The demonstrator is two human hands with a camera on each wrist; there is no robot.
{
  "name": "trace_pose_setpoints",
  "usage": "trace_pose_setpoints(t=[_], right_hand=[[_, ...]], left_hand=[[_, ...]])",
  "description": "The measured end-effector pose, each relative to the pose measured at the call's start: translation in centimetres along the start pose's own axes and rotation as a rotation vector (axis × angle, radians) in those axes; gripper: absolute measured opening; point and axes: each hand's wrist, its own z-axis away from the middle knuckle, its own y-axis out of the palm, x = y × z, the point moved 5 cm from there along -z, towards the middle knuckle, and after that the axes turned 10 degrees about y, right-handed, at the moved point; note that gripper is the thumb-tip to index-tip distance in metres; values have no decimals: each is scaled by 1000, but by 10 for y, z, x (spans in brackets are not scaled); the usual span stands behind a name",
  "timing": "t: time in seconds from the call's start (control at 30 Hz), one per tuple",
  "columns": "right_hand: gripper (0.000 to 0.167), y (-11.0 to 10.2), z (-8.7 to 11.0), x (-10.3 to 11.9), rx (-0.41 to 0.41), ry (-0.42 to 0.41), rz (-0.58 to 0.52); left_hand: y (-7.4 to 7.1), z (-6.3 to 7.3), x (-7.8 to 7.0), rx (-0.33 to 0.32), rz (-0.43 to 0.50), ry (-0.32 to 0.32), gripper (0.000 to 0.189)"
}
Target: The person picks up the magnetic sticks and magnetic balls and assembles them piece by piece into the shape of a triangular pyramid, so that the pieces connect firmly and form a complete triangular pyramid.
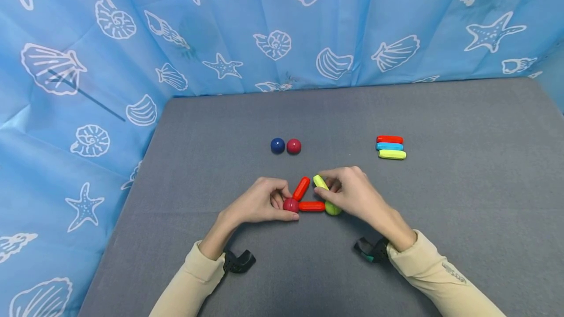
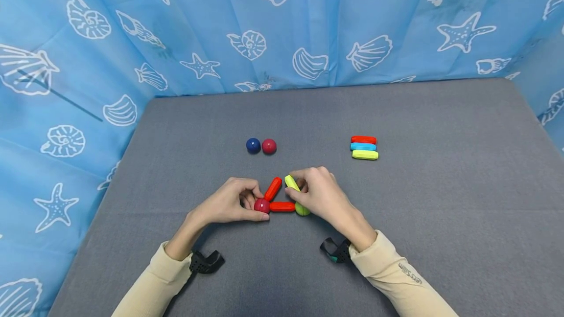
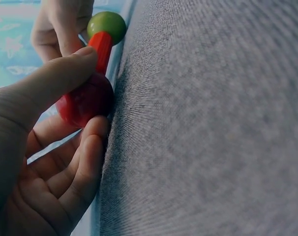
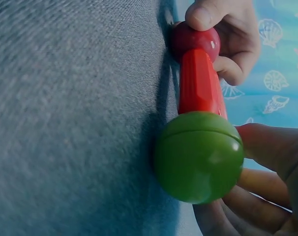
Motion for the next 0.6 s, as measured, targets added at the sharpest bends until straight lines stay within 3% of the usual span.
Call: trace_pose_setpoints(t=[0.6], right_hand=[[28,7,-4,-1,40,-3,16]], left_hand=[[-1,0,1,3,-24,-21,24]])
